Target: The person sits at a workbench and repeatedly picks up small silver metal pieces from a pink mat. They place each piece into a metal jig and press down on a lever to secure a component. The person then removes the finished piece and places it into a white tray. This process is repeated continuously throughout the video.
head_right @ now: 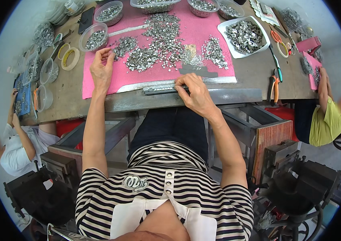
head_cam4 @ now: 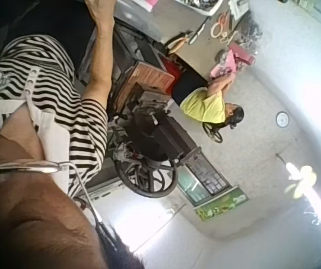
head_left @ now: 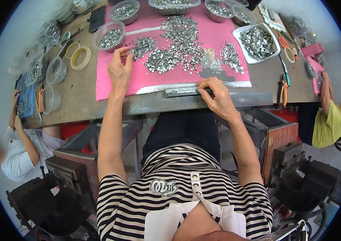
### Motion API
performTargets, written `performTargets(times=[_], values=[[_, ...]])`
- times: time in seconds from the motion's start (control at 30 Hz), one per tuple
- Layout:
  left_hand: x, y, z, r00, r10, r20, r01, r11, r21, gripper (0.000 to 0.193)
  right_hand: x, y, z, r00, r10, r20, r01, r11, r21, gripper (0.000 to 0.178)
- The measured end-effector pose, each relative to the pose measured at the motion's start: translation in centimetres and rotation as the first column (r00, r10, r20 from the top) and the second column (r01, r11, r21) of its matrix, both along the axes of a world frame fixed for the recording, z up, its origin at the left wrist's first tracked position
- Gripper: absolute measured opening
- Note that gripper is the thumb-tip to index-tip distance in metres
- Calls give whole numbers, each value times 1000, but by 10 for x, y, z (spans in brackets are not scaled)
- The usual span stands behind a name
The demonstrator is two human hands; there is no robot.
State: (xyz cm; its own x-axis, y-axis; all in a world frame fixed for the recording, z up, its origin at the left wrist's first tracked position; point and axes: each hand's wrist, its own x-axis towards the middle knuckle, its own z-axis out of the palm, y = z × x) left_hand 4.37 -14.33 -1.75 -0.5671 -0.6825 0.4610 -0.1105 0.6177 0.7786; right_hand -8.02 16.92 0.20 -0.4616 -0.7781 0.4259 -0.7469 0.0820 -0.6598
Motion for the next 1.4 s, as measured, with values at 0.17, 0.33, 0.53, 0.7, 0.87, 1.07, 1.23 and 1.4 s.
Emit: performTargets(times=[0.17,0.33,0.53,0.7,0.87,1.07,1.23,1.4], values=[[4,34,24,987,-154,49,157,985,-68,10,2,0,2,999,-3,-40,3,1000,2,12],[-8,75,14,924,-362,122,382,890,-250,10,4,-1,-1,997,-18,-76,18,1000,-7,12],[-15,82,1,857,-460,232,513,799,-314,8,6,-3,-3,980,-24,-196,25,1000,2,14],[-16,80,-1,846,-476,241,532,788,-310,7,5,-2,5,966,14,-260,-8,1000,25,15],[-14,82,5,856,-444,266,513,795,-324,7,1,8,5,980,-46,-196,41,999,-30,15],[-11,83,17,841,-381,384,521,763,-384,8,-9,21,-3,966,-260,7,258,955,-145,8],[-10,82,16,804,-380,457,539,790,-291,7,-11,27,-30,871,-345,351,428,883,-195,9],[-8,85,21,786,-449,425,563,804,-192,7,-12,28,-37,831,-309,463,445,869,-218,11]])
